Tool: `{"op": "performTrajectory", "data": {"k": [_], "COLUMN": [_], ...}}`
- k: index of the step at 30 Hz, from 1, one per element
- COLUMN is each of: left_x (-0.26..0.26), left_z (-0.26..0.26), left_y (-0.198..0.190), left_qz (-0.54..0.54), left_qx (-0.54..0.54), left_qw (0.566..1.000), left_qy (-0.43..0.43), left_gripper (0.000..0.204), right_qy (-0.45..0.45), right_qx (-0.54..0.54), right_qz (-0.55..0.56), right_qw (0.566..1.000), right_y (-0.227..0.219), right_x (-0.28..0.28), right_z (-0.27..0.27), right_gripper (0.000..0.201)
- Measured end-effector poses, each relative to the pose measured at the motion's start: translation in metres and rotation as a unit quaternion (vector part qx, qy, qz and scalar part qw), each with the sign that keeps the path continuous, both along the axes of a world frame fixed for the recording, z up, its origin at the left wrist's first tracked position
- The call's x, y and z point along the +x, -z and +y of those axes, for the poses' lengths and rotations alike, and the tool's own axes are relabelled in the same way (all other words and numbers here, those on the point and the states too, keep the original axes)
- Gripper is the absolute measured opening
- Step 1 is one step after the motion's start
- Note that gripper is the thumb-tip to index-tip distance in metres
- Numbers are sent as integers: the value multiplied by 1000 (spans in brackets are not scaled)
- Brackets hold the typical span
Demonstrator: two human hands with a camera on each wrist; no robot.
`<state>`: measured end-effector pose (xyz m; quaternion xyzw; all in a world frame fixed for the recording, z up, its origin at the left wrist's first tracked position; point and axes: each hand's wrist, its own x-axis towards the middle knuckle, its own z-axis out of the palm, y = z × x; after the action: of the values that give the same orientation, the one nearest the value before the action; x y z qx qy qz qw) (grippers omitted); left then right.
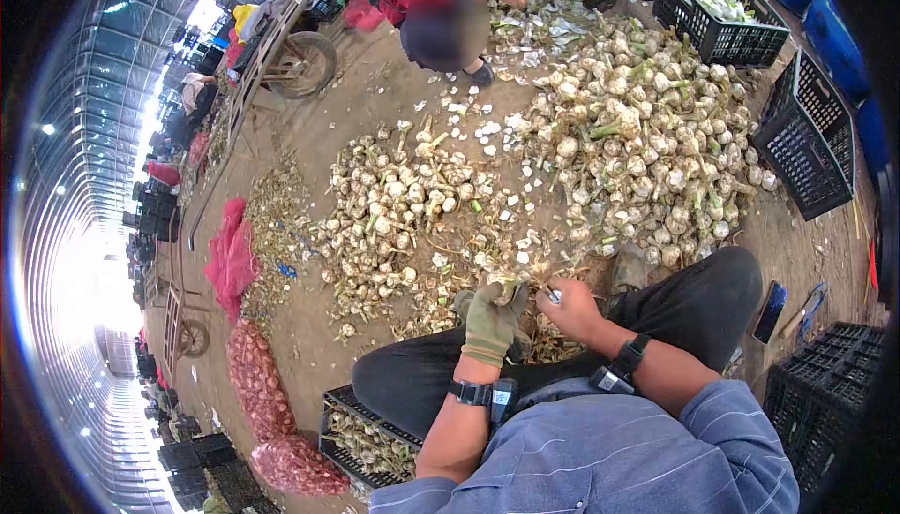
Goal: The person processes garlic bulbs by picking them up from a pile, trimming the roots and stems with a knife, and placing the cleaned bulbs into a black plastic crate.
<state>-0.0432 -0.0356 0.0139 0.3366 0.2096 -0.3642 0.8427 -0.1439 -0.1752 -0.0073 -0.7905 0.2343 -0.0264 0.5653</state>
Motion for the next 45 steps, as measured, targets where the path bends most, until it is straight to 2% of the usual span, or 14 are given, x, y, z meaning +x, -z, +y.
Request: {"op": "performTrajectory", "data": {"k": [15, 21, 22, 25, 27, 29, 30, 33, 34, 36, 38, 40, 42, 45], "left_x": [-1, 16, 24, 55, 53, 61, 66, 102, 117, 154, 191, 250, 272, 336], "left_z": [14, 23, 25, -6, -63, -108, -117, -126, -115, -83, -51, -7, 10, 33], "left_y": [9, -12, -11, -15, -71, -86, -77, -37, -17, 54, 77, 181, 154, 207], "left_qz": [17, 41, 51, -116, -274, -184, -199, -254, -274, -364, -347, -383, -434, -465], "left_qx": [-19, -291, -165, -69, -9, -118, -73, 106, 198, 314, 523, 581, 701, 758], "left_qw": [999, 955, 985, 991, 956, 967, 968, 950, 930, 868, 762, 698, 514, 390], "left_qy": [46, 26, -19, 10, 105, 132, 136, 147, 146, 121, 161, 169, 237, 237], "left_gripper": [32, 41, 39, 35, 35, 35, 36, 41, 44, 54, 54, 55, 52, 53], "right_qy": [26, -132, -169, -37, 13, 39, 40, 54, 44, 52, 50, 38, 39, 48], "right_qx": [-21, -72, -87, -72, 59, 76, 91, 34, 96, 126, 132, 112, 145, 168], "right_qz": [-17, 136, 188, 169, 187, 182, 182, 204, 250, 245, 252, 268, 280, 321], "right_qw": [999, 979, 963, 982, 981, 980, 978, 977, 962, 960, 957, 956, 948, 931], "right_y": [-2, 62, 76, 82, 109, 107, 75, 121, 43, 50, 62, 77, 88, 93], "right_x": [0, -12, -13, -3, -2, 7, 5, -2, 12, 14, 15, 18, 19, 34], "right_z": [4, -4, -7, -5, -7, -5, -8, -12, -19, -21, -22, -23, -22, -26], "right_gripper": [29, 38, 42, 48, 44, 33, 30, 31, 31, 33, 35, 35, 35, 33]}}
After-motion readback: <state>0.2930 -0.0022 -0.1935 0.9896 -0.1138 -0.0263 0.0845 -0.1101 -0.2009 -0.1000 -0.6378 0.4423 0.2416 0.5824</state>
